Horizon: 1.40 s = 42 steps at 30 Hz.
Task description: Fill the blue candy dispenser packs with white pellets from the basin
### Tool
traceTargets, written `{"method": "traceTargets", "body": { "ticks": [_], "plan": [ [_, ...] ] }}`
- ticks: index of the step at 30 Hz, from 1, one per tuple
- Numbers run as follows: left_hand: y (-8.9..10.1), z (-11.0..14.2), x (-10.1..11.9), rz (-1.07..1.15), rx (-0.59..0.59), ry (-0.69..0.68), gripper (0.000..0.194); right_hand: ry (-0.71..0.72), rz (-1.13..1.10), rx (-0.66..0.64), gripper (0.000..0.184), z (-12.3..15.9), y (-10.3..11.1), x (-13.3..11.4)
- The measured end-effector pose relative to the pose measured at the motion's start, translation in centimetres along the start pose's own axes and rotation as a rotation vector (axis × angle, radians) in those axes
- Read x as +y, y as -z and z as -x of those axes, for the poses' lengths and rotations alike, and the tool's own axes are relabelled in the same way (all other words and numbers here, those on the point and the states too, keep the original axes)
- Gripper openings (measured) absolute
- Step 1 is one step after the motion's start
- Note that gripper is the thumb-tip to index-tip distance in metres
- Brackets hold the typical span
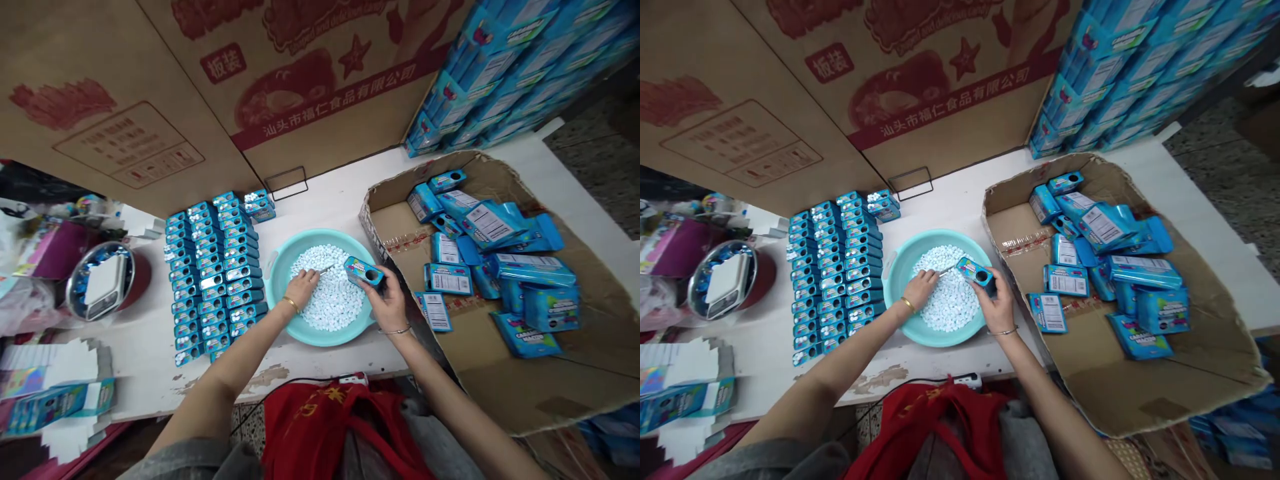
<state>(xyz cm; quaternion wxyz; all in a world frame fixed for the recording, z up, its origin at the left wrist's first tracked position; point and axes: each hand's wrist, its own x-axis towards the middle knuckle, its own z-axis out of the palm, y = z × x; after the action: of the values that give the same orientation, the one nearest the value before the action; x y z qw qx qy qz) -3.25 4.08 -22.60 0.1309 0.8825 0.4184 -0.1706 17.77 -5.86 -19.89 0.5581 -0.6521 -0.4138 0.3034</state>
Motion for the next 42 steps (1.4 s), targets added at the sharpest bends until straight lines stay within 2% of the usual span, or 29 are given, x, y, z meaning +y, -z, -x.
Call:
{"method": "traceTargets", "body": {
  "ticks": [3,7,10,12,14,17,20,23,27,30,32,35,38,40,42],
  "plan": [
    [-1.3,1.7,1.9,0.084,-0.034,-0.082,0.046,-0.027,-0.049,0.026,0.044,-0.3,-0.3,0.7],
    [-2.1,3.4,3.9,0.339,-0.106,-0.166,0.052,-0.072,-0.127,0.041,0.045,-0.6,-0.5,0.6],
    [-1.9,4.0,4.4,0.589,-0.137,-0.189,0.05,-0.091,-0.187,0.033,0.044,-0.9,-0.2,0.1],
    [-1.0,4.5,4.1,0.725,-0.159,-0.207,0.046,-0.091,-0.207,0.016,0.044,-1.0,0.3,-0.1],
    [0.6,5.3,3.3,0.805,-0.161,-0.215,0.043,-0.082,-0.204,-0.009,0.044,-1.1,0.7,-0.1],
    [4.4,6.9,1.6,0.832,-0.122,-0.242,0.04,-0.015,-0.113,-0.052,0.044,-0.9,1.3,0.1],
    [9.0,8.3,0.3,0.763,-0.071,-0.294,0.037,0.121,0.057,-0.122,0.039,-0.5,1.4,0.1],
    [13.1,8.6,0.1,0.628,-0.07,-0.327,0.035,0.259,0.157,-0.212,0.033,-0.1,0.8,-0.2],
    [16.7,7.9,2.1,0.306,-0.171,-0.293,0.035,0.368,0.212,-0.266,0.039,0.6,-0.4,-0.2],
    [18.4,7.5,5.1,0.016,-0.253,-0.183,0.038,0.385,0.223,-0.299,0.044,1.1,-1.1,0.1],
    [19.2,7.7,7.3,-0.109,-0.244,-0.122,0.041,0.39,0.219,-0.305,0.044,1.3,-1.4,0.3],
    [19.7,8.5,9.0,-0.157,-0.189,-0.097,0.035,0.386,0.211,-0.295,0.043,1.4,-1.4,0.5],
    [18.7,8.4,7.3,-0.111,-0.149,-0.083,0.031,0.358,0.216,-0.268,0.04,1.2,-1.1,0.6],
    [16.6,7.2,4.8,-0.046,-0.088,-0.024,0.035,0.326,0.217,-0.235,0.037,1.0,-0.8,0.4],
    [13.2,5.2,2.3,0.026,-0.023,0.048,0.042,0.284,0.199,-0.2,0.034,0.7,-0.5,0.1]
  ]
}}
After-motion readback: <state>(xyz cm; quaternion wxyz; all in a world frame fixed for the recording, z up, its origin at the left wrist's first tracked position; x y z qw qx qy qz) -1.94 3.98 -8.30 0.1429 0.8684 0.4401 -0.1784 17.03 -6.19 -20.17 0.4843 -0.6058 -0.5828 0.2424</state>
